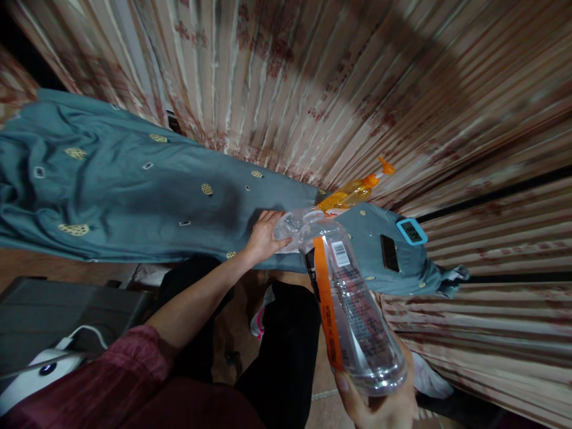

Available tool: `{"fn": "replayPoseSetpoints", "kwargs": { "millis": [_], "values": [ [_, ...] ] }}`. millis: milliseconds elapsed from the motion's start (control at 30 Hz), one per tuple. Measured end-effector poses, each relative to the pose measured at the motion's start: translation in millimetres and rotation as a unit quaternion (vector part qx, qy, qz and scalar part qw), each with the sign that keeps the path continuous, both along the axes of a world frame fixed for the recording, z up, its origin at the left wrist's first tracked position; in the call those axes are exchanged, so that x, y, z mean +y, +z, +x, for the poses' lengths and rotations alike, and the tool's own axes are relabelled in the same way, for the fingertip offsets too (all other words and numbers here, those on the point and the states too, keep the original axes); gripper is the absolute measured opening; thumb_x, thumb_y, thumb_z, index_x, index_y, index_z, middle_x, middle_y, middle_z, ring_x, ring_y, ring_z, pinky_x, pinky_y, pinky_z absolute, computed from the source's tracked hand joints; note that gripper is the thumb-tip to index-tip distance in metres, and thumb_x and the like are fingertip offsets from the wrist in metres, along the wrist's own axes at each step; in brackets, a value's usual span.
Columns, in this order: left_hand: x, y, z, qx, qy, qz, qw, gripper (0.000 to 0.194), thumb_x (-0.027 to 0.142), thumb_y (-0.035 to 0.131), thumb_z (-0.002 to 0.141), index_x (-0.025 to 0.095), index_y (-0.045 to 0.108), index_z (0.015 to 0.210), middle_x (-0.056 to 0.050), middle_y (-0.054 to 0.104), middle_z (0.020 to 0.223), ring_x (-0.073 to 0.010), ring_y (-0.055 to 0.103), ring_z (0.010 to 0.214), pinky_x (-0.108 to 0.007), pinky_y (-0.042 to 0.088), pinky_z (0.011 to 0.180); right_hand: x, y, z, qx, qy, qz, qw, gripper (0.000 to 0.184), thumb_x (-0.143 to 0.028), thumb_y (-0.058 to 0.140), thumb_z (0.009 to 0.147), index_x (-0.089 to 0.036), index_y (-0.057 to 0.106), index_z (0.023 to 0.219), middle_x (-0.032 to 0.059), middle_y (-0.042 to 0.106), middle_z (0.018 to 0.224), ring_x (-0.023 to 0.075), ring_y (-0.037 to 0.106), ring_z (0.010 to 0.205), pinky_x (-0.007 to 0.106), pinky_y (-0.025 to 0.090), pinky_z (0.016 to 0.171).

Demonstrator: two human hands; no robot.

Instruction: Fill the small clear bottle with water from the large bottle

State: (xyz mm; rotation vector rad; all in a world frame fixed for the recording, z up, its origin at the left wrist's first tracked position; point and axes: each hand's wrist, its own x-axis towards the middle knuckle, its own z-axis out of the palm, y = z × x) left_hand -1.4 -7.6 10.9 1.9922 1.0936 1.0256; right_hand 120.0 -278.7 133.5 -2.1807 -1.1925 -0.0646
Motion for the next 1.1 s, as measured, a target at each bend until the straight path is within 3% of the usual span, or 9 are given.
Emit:
{"fn": "replayPoseSetpoints", "kwargs": {
  "millis": [200,500,767,900,1100],
  "values": [
    [0,-0.1,0,-0.002,0.001,-0.003,1.000,0.055,0.025,0.084,0.072,0.020,0.062,0.122,-0.008,0.068,0.123,-0.0284,0.060,0.118,-0.048,0.050,0.107,-1,-2.2,2,-0.009,0.000,0.002,1.000,0.083,-0.071,0.065,0.080,-0.007,0.057,0.134,0.0234,0.063,0.127,0.0410,0.062,0.119,0.056,0.047,0.103],
    [-1,1.6,-1,-0.003,-0.003,-0.007,1.000,0.054,0.026,0.084,0.074,0.018,0.063,0.123,-0.009,0.068,0.122,-0.0293,0.060,0.117,-0.047,0.051,0.105,-1,-1.1,0,-0.004,-0.004,-0.002,1.000,0.086,-0.072,0.064,0.080,-0.007,0.056,0.136,0.0214,0.065,0.123,0.0390,0.064,0.114,0.055,0.048,0.102],
    [0,-1.8,-1,-0.002,0.001,0.005,1.000,0.056,0.025,0.083,0.075,0.020,0.061,0.126,-0.009,0.068,0.124,-0.0296,0.061,0.118,-0.049,0.050,0.105,0,-3.7,-3,-0.003,0.000,0.005,1.000,0.081,-0.070,0.064,0.081,-0.011,0.056,0.137,0.0197,0.063,0.130,0.0393,0.062,0.121,0.053,0.047,0.105],
    [0,-0.8,-2,0.011,0.003,0.001,1.000,0.057,0.025,0.083,0.074,0.018,0.060,0.126,-0.011,0.068,0.125,-0.0299,0.061,0.119,-0.048,0.049,0.107,2,-6.3,-7,0.036,-0.009,0.010,0.999,0.081,-0.071,0.066,0.080,-0.012,0.054,0.136,0.0159,0.066,0.120,0.0343,0.066,0.108,0.047,0.051,0.097],
    [-1,-3.1,-4,-0.007,0.021,-0.003,1.000,0.077,0.024,0.083,0.073,0.020,0.048,0.142,-0.011,0.068,0.127,-0.0306,0.062,0.117,-0.049,0.051,0.105,3,-14.5,-4,0.037,0.007,0.023,0.999,0.071,-0.066,0.066,0.082,-0.015,0.056,0.130,0.0130,0.065,0.115,0.0317,0.066,0.104,0.044,0.052,0.092]
  ]
}}
